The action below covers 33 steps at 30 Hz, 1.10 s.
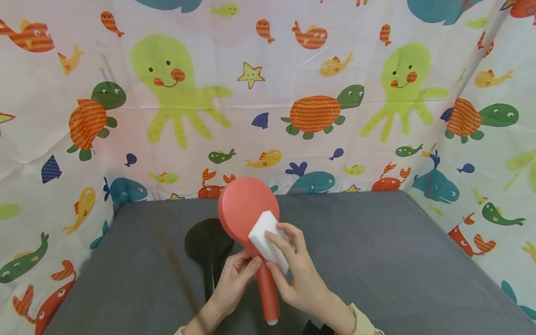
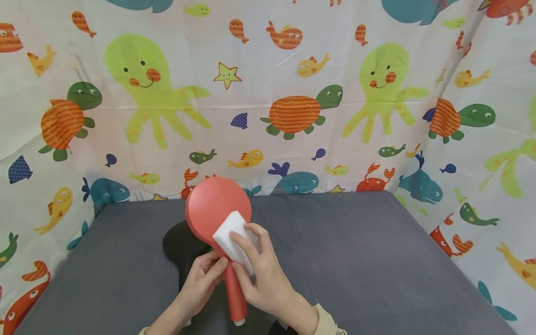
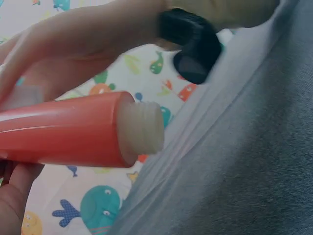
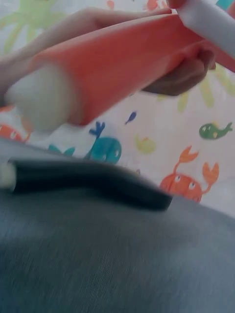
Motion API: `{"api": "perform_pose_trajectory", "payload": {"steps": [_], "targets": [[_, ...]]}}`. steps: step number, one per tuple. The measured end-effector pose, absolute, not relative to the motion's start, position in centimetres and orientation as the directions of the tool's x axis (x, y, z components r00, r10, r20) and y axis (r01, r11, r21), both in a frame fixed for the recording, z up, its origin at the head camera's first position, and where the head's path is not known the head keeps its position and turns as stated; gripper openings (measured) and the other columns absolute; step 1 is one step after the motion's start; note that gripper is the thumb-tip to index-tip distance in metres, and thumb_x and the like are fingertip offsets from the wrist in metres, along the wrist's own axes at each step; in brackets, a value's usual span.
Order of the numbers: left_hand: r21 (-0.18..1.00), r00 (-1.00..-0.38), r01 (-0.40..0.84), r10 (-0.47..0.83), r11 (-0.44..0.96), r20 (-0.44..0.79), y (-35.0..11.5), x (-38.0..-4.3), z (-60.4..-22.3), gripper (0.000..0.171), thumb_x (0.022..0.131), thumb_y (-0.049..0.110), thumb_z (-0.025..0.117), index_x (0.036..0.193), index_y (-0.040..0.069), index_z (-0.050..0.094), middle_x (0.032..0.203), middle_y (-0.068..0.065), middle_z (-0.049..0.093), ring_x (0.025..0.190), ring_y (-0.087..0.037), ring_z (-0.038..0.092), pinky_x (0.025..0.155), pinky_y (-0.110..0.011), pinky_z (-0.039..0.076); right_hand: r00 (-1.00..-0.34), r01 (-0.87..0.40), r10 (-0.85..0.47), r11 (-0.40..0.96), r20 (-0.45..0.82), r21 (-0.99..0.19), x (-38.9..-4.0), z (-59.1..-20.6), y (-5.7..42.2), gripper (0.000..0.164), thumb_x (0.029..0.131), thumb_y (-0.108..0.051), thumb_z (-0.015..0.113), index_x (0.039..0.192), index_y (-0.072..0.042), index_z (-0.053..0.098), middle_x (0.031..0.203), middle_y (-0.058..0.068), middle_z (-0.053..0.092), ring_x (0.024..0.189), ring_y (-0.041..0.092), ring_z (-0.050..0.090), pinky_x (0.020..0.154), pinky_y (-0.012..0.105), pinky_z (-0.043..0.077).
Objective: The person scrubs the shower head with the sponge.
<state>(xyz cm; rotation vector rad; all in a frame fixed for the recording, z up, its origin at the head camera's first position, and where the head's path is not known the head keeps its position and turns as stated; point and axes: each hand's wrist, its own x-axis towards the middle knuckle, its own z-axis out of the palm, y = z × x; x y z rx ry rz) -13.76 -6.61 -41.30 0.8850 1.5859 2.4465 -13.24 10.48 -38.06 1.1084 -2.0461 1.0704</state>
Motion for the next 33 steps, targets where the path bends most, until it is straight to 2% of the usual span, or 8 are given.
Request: {"api": "perform_pose_trajectory", "payload": {"steps": [5,11,14,19,22,26,29,33], "targets": [[0.834,-0.849,0.268,0.29,-0.482,0.441,-7.3,-14.1,-40.4,0.023,0.097,-0.001,0.042,0.114,0.001,0.058,0.102,-0.005,0.061,0.091,-0.012,0.059,0.078,-0.027,0.051,-0.437,-0.893,-0.46,0.329,0.773,-0.309,-11.8,-39.8,10.8,0.042,0.095,-0.022,0.051,0.132,-0.004,0.046,0.134,0.022,0.03,0.113,0.03,0.04,0.078,0.04,0.048],[0.788,-0.858,0.328,0.185,-0.521,0.479,-8.2,-14.5,-39.8,0.024,0.096,-0.005,0.042,0.117,-0.008,0.054,0.107,-0.012,0.063,0.092,-0.021,0.064,0.084,-0.031,0.05,-0.38,-0.913,-0.572,0.358,0.727,-0.195,-10.4,-41.5,11.4,0.038,0.094,-0.023,0.05,0.129,-0.008,0.049,0.132,0.02,0.033,0.111,0.028,0.043,0.073,0.032,0.049],[0.789,-0.852,0.328,0.199,-0.519,0.484,-8.0,-14.4,-39.8,0.024,0.096,-0.005,0.042,0.115,-0.005,0.055,0.105,-0.011,0.064,0.089,-0.019,0.064,0.081,-0.029,0.051,-0.384,-0.915,-0.576,0.344,0.722,-0.212,-10.7,-41.0,11.3,0.038,0.094,-0.023,0.051,0.129,-0.008,0.049,0.132,0.02,0.032,0.112,0.028,0.041,0.075,0.033,0.049],[0.825,-0.836,0.295,0.288,-0.483,0.467,-7.2,-13.9,-40.3,0.024,0.095,-0.004,0.044,0.113,0.004,0.059,0.1,-0.004,0.063,0.088,-0.011,0.06,0.074,-0.025,0.052,-0.415,-0.902,-0.471,0.323,0.778,-0.285,-12.4,-38.7,10.7,0.043,0.094,-0.023,0.054,0.131,-0.004,0.046,0.131,0.022,0.03,0.113,0.03,0.04,0.077,0.039,0.048],[0.847,-0.832,0.298,0.315,-0.44,0.456,-6.9,-13.6,-40.5,0.025,0.094,-0.003,0.047,0.116,0.002,0.058,0.101,-0.005,0.062,0.091,-0.013,0.061,0.076,-0.027,0.052,-0.463,-0.877,-0.397,0.337,0.793,-0.343,-13.4,-37.4,10.4,0.044,0.095,-0.026,0.051,0.133,-0.004,0.044,0.132,0.021,0.029,0.115,0.03,0.039,0.082,0.042,0.046],[0.845,-0.837,0.346,0.273,-0.407,0.474,-6.9,-13.6,-40.6,0.025,0.091,-0.005,0.051,0.115,0.001,0.059,0.099,-0.005,0.063,0.088,-0.013,0.061,0.077,-0.027,0.051,-0.478,-0.865,-0.364,0.354,0.799,-0.356,-13.6,-37.4,10.1,0.045,0.095,-0.027,0.05,0.133,-0.005,0.044,0.133,0.021,0.029,0.116,0.031,0.038,0.083,0.044,0.045],[0.816,-0.829,0.386,0.227,-0.43,0.512,-7.2,-13.7,-40.5,0.025,0.091,-0.007,0.051,0.111,0.003,0.06,0.097,-0.003,0.064,0.085,-0.011,0.06,0.074,-0.025,0.051,-0.43,-0.887,-0.394,0.35,0.813,-0.299,-12.6,-39.0,10.0,0.043,0.095,-0.024,0.051,0.131,-0.002,0.046,0.132,0.023,0.03,0.114,0.031,0.039,0.08,0.042,0.046],[0.774,-0.824,0.387,0.189,-0.5,0.534,-7.8,-14.0,-40.0,0.027,0.095,-0.006,0.043,0.12,-0.003,0.053,0.108,-0.009,0.062,0.094,-0.018,0.062,0.081,-0.031,0.051,-0.294,-0.923,-0.492,0.368,0.82,-0.111,-11.3,-41.5,10.0,0.034,0.095,-0.02,0.048,0.124,-0.004,0.053,0.127,0.025,0.035,0.112,0.033,0.042,0.078,0.037,0.048]]}}
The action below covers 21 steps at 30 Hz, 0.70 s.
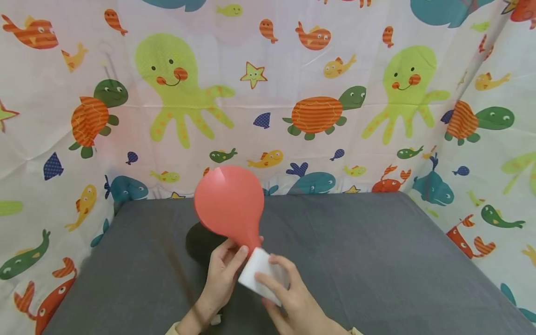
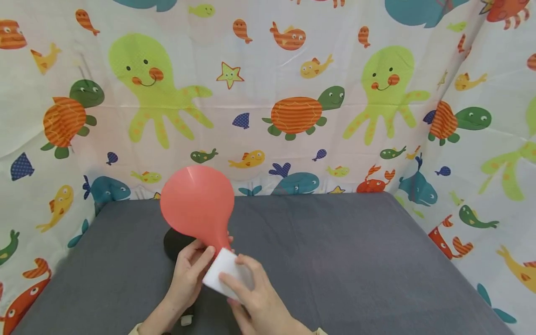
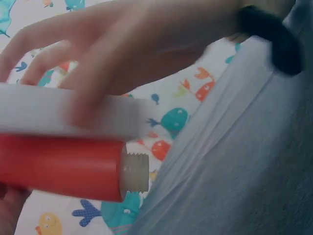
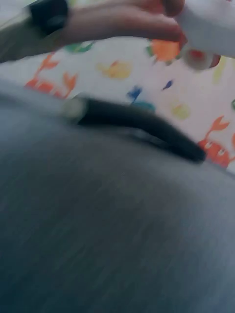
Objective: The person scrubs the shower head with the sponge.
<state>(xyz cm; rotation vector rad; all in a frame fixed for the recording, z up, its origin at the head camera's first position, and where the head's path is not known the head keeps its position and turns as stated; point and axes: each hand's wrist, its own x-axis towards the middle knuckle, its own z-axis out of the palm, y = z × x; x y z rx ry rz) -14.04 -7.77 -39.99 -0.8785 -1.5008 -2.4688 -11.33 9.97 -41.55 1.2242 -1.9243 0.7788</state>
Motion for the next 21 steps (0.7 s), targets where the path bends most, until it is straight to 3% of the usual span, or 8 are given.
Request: {"api": "perform_pose_trajectory", "payload": {"steps": [2,5,8,12,15,17,21], "targets": [[0.774,-0.839,0.364,0.179,-0.519,0.514,-7.9,-14.1,-39.8,0.029,0.097,-0.004,0.04,0.125,-0.005,0.046,0.115,-0.011,0.059,0.1,-0.022,0.061,0.086,-0.036,0.05,-0.243,-0.928,-0.533,0.37,0.81,-0.035,-11.1,-42.4,10.0,0.031,0.095,-0.019,0.045,0.121,-0.006,0.055,0.125,0.025,0.037,0.112,0.033,0.044,0.077,0.034,0.05],[0.79,-0.853,0.335,0.19,-0.513,0.485,-7.9,-14.2,-39.9,0.033,0.097,-0.004,0.038,0.13,-0.005,0.04,0.121,-0.013,0.055,0.107,-0.023,0.058,0.089,-0.038,0.048,-0.271,-0.931,-0.535,0.356,0.801,-0.078,-11.0,-42.7,10.0,0.032,0.095,-0.02,0.048,0.123,-0.006,0.054,0.126,0.025,0.035,0.113,0.033,0.042,0.078,0.036,0.05],[0.806,-0.849,0.328,0.22,-0.492,0.48,-7.7,-14.1,-40.2,0.029,0.097,-0.004,0.038,0.126,-0.004,0.042,0.116,-0.011,0.056,0.101,-0.018,0.058,0.084,-0.029,0.05,-0.382,-0.913,-0.452,0.32,0.806,-0.253,-11.5,-41.8,9.9,0.039,0.093,-0.02,0.054,0.127,-0.001,0.047,0.128,0.025,0.03,0.115,0.032,0.039,0.082,0.036,0.046],[0.815,-0.821,0.341,0.274,-0.468,0.501,-7.3,-14.0,-40.6,0.027,0.097,-0.002,0.04,0.123,-0.002,0.044,0.112,-0.007,0.054,0.098,-0.014,0.054,0.083,-0.026,0.049,-0.528,-0.849,-0.313,0.222,0.79,-0.479,-11.9,-38.7,9.3,0.048,0.087,0.001,0.058,0.129,0.009,0.037,0.125,0.026,0.03,0.112,0.029,0.041,0.086,0.035,0.046],[0.822,-0.806,0.325,0.318,-0.469,0.5,-6.9,-13.9,-40.8,0.026,0.097,-0.001,0.04,0.123,-0.001,0.046,0.109,-0.006,0.054,0.097,-0.013,0.055,0.083,-0.028,0.05,-0.651,-0.751,-0.253,0.074,0.716,-0.657,-12.8,-37.4,9.3,0.056,0.087,0.012,0.052,0.136,0.005,0.026,0.129,0.022,0.03,0.111,0.027,0.046,0.082,0.035,0.05],[0.824,-0.801,0.304,0.34,-0.479,0.493,-6.7,-13.9,-41.0,0.025,0.098,-0.001,0.04,0.122,-0.001,0.047,0.106,-0.005,0.054,0.095,-0.011,0.055,0.082,-0.029,0.05,-0.715,-0.675,-0.232,-0.02,0.66,-0.738,-13.4,-37.3,9.5,0.057,0.09,0.011,0.048,0.139,-0.001,0.021,0.133,0.018,0.028,0.114,0.027,0.048,0.081,0.036,0.051],[0.833,-0.815,0.287,0.337,-0.473,0.472,-6.6,-13.7,-41.0,0.023,0.097,-0.001,0.041,0.119,0.0,0.048,0.104,-0.004,0.056,0.092,-0.011,0.056,0.08,-0.029,0.051,-0.758,-0.601,-0.247,-0.094,0.603,-0.794,-13.9,-38.1,9.9,0.055,0.094,0.006,0.045,0.14,-0.008,0.019,0.135,0.012,0.026,0.117,0.029,0.047,0.079,0.036,0.052]]}}
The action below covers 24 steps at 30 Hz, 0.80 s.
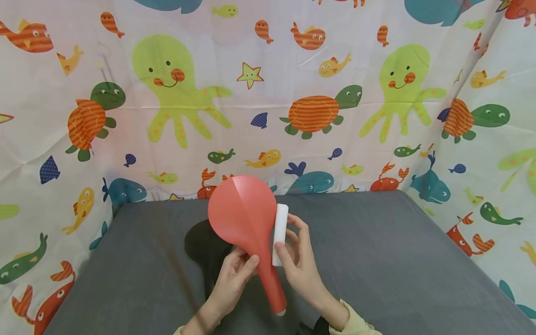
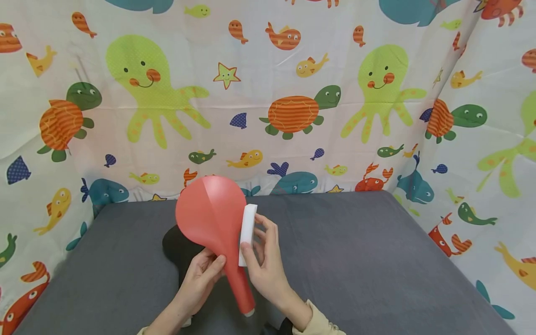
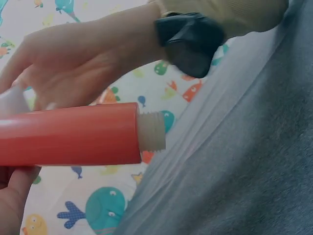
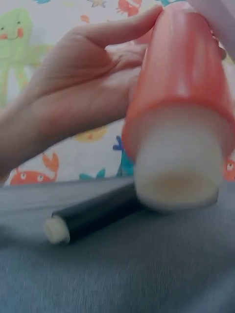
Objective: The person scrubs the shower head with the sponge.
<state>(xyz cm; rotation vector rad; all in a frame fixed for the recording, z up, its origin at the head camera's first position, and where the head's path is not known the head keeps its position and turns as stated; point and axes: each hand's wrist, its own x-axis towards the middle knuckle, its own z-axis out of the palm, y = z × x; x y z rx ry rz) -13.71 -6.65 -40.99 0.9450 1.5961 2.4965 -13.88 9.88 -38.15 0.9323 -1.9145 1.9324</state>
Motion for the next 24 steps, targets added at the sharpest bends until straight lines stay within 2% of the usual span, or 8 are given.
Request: {"api": "perform_pose_trajectory", "payload": {"steps": [6,11,14,20,24], "targets": [[0.828,-0.82,0.383,0.262,-0.41,0.509,-7.5,-13.9,-40.1,0.026,0.096,-0.002,0.043,0.121,-0.009,0.046,0.106,-0.007,0.057,0.095,-0.015,0.056,0.08,-0.029,0.051,-0.671,-0.665,-0.392,-0.056,0.629,-0.744,-12.3,-39.9,10.2,0.052,0.09,0.012,0.046,0.136,-0.001,0.025,0.134,0.018,0.029,0.115,0.032,0.048,0.083,0.039,0.05],[0.841,-0.827,0.414,0.243,-0.348,0.508,-7.9,-13.9,-39.7,0.027,0.094,-0.003,0.046,0.12,-0.011,0.047,0.104,-0.006,0.059,0.092,-0.015,0.057,0.08,-0.027,0.05,-0.672,-0.627,-0.449,-0.077,0.589,-0.775,-11.3,-40.8,10.7,0.052,0.09,0.01,0.048,0.134,-0.002,0.025,0.129,0.017,0.031,0.115,0.03,0.049,0.08,0.039,0.051],[0.848,-0.814,0.412,0.282,-0.334,0.507,-7.7,-13.8,-40.0,0.027,0.094,-0.004,0.046,0.119,-0.011,0.048,0.105,-0.006,0.06,0.093,-0.014,0.057,0.081,-0.027,0.049,-0.704,-0.598,-0.405,-0.107,0.584,-0.794,-11.7,-40.4,10.9,0.05,0.089,0.011,0.047,0.132,0.0,0.024,0.128,0.019,0.029,0.113,0.033,0.049,0.077,0.04,0.052],[0.854,-0.801,0.388,0.331,-0.347,0.499,-6.7,-13.6,-40.9,0.027,0.093,-0.004,0.049,0.119,-0.008,0.052,0.109,-0.005,0.06,0.098,-0.014,0.057,0.084,-0.027,0.048,-0.792,-0.545,-0.223,-0.158,0.568,-0.823,-12.9,-38.2,11.2,0.05,0.092,0.007,0.045,0.134,-0.002,0.02,0.128,0.017,0.027,0.114,0.034,0.048,0.074,0.039,0.053],[0.856,-0.791,0.376,0.359,-0.354,0.496,-6.2,-13.5,-41.3,0.028,0.092,-0.004,0.049,0.12,-0.006,0.052,0.114,-0.005,0.059,0.103,-0.014,0.055,0.088,-0.028,0.046,-0.784,-0.578,-0.169,-0.149,0.597,-0.802,-13.6,-37.1,11.5,0.05,0.093,0.006,0.043,0.136,-0.002,0.019,0.128,0.016,0.028,0.114,0.031,0.05,0.076,0.037,0.052]]}}
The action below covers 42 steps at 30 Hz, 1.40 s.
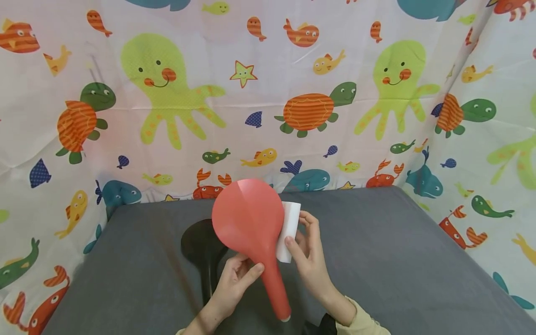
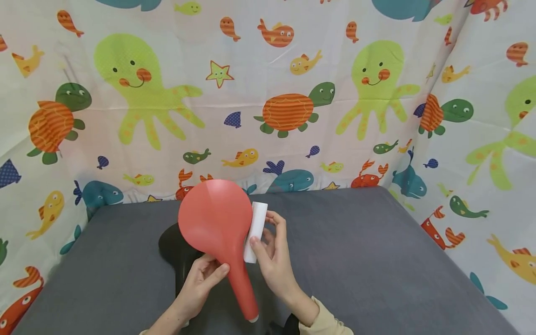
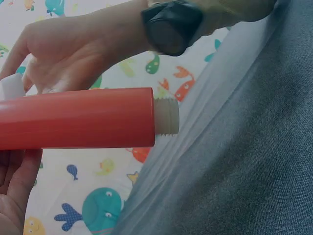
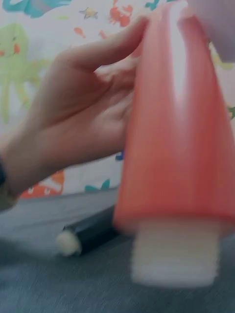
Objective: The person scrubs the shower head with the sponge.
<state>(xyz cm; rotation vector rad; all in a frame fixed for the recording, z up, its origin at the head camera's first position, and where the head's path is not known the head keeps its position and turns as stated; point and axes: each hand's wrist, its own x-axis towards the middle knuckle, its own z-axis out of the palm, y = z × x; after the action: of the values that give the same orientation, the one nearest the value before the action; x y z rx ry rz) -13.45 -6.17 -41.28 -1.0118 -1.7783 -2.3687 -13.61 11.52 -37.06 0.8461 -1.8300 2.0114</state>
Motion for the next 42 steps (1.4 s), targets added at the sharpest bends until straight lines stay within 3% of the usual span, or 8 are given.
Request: {"api": "perform_pose_trajectory", "payload": {"steps": [7,12,20,30,33,37,42], "targets": [[0.832,-0.795,0.385,0.314,-0.4,0.519,-6.6,-13.5,-40.8,0.026,0.093,-0.005,0.047,0.117,-0.001,0.055,0.105,-0.004,0.06,0.091,-0.014,0.06,0.075,-0.031,0.053,-0.704,-0.657,-0.302,-0.063,0.642,-0.751,-12.9,-38.0,11.6,0.052,0.088,0.013,0.047,0.134,0.001,0.027,0.129,0.016,0.031,0.111,0.03,0.049,0.079,0.037,0.051],[0.824,-0.826,0.408,0.226,-0.394,0.517,-7.9,-14.0,-40.0,0.022,0.094,-0.005,0.045,0.112,0.001,0.056,0.095,-0.003,0.06,0.084,-0.014,0.06,0.07,-0.032,0.054,-0.65,-0.728,-0.438,0.123,0.621,-0.675,-11.0,-40.1,11.8,0.053,0.087,0.002,0.058,0.134,-0.004,0.035,0.128,0.013,0.034,0.11,0.025,0.046,0.076,0.037,0.05],[0.818,-0.854,0.387,0.169,-0.425,0.492,-9.3,-14.6,-39.7,0.026,0.095,-0.004,0.043,0.12,-0.009,0.048,0.112,-0.015,0.058,0.105,-0.034,0.058,0.08,-0.04,0.052,-0.597,-0.794,-0.481,0.238,0.642,-0.56,-10.2,-41.8,12.1,0.054,0.084,-0.007,0.066,0.131,-0.004,0.039,0.125,0.013,0.033,0.108,0.022,0.038,0.075,0.03,0.046],[0.859,-0.909,0.35,0.088,-0.373,0.408,-7.7,-14.3,-40.2,0.019,0.092,-0.005,0.05,0.108,-0.014,0.052,0.093,-0.009,0.064,0.08,-0.019,0.066,0.069,-0.035,0.055,-0.46,-0.878,-0.457,0.364,0.761,-0.312,-10.4,-41.2,10.8,0.042,0.093,-0.02,0.054,0.13,-0.002,0.048,0.13,0.022,0.033,0.105,0.029,0.048,0.073,0.033,0.05],[0.845,-0.905,0.371,0.054,-0.385,0.422,-7.7,-14.5,-40.2,0.021,0.092,-0.006,0.05,0.109,-0.018,0.05,0.095,-0.012,0.065,0.083,-0.023,0.067,0.07,-0.036,0.055,-0.363,-0.889,-0.495,0.437,0.789,-0.134,-10.1,-42.1,10.6,0.036,0.095,-0.023,0.047,0.126,-0.006,0.053,0.127,0.023,0.038,0.107,0.031,0.047,0.075,0.034,0.05],[0.821,-0.892,0.399,0.037,-0.408,0.451,-7.9,-14.7,-40.1,0.022,0.091,-0.008,0.049,0.11,-0.02,0.048,0.097,-0.013,0.065,0.086,-0.026,0.067,0.07,-0.037,0.054,-0.222,-0.898,-0.556,0.436,0.801,0.053,-9.6,-43.1,10.3,0.03,0.097,-0.021,0.041,0.118,-0.009,0.06,0.121,0.023,0.046,0.11,0.033,0.048,0.082,0.037,0.047],[0.82,-0.895,0.392,0.034,-0.417,0.445,-7.9,-14.6,-40.1,0.023,0.092,-0.008,0.048,0.111,-0.02,0.048,0.097,-0.012,0.065,0.086,-0.025,0.067,0.071,-0.038,0.054,-0.212,-0.902,-0.6,0.425,0.771,0.083,-9.0,-43.4,10.4,0.03,0.099,-0.021,0.04,0.119,-0.012,0.061,0.121,0.018,0.048,0.115,0.031,0.049,0.085,0.039,0.044]]}}
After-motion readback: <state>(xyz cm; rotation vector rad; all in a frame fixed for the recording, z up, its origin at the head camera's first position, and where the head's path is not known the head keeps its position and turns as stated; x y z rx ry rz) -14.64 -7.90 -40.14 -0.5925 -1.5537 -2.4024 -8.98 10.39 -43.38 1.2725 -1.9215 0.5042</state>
